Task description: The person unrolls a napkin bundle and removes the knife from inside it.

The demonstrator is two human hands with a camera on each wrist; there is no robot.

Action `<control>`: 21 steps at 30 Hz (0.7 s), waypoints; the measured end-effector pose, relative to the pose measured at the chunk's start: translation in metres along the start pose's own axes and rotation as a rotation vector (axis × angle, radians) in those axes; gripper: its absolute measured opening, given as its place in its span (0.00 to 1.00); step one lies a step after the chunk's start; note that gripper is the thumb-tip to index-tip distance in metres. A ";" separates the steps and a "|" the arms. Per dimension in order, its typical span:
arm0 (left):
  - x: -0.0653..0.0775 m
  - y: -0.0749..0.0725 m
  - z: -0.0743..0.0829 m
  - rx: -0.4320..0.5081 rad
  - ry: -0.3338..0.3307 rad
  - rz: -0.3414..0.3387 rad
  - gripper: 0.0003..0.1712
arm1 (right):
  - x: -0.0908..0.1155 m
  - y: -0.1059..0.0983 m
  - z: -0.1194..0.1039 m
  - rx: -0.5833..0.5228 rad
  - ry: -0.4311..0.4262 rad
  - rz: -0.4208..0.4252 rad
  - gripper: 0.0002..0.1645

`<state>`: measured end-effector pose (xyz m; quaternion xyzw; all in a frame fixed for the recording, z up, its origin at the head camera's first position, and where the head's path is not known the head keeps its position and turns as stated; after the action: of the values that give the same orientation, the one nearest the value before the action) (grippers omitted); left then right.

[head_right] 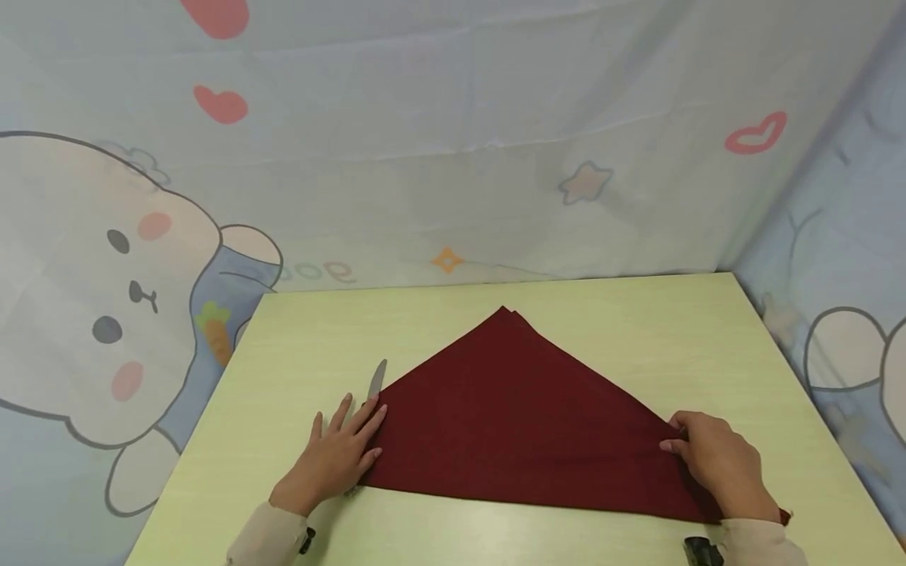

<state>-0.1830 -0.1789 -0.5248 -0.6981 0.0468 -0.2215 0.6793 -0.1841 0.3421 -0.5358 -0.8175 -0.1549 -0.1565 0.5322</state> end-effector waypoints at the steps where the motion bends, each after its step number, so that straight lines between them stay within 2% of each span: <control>1: 0.000 0.000 0.002 -0.006 0.009 0.004 0.35 | 0.000 0.000 0.000 -0.001 -0.001 0.002 0.09; 11: -0.001 0.001 0.010 -0.033 0.077 0.024 0.32 | 0.002 0.001 -0.001 -0.004 -0.001 0.001 0.09; 21: 0.006 -0.001 0.001 -0.020 0.061 0.016 0.31 | 0.001 0.001 0.000 -0.001 -0.008 0.014 0.08</control>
<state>-0.1779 -0.1802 -0.5219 -0.6973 0.0753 -0.2369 0.6723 -0.1827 0.3418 -0.5358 -0.8195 -0.1512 -0.1499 0.5321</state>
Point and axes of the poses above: each hand's wrist, its own x-axis away from the middle knuckle, its own y-axis out of the palm, z = x × y, the point moved 7 cm from there along -x, towards the middle knuckle, and after that the axes turned 9 degrees about -z, right-handed, at the moved point
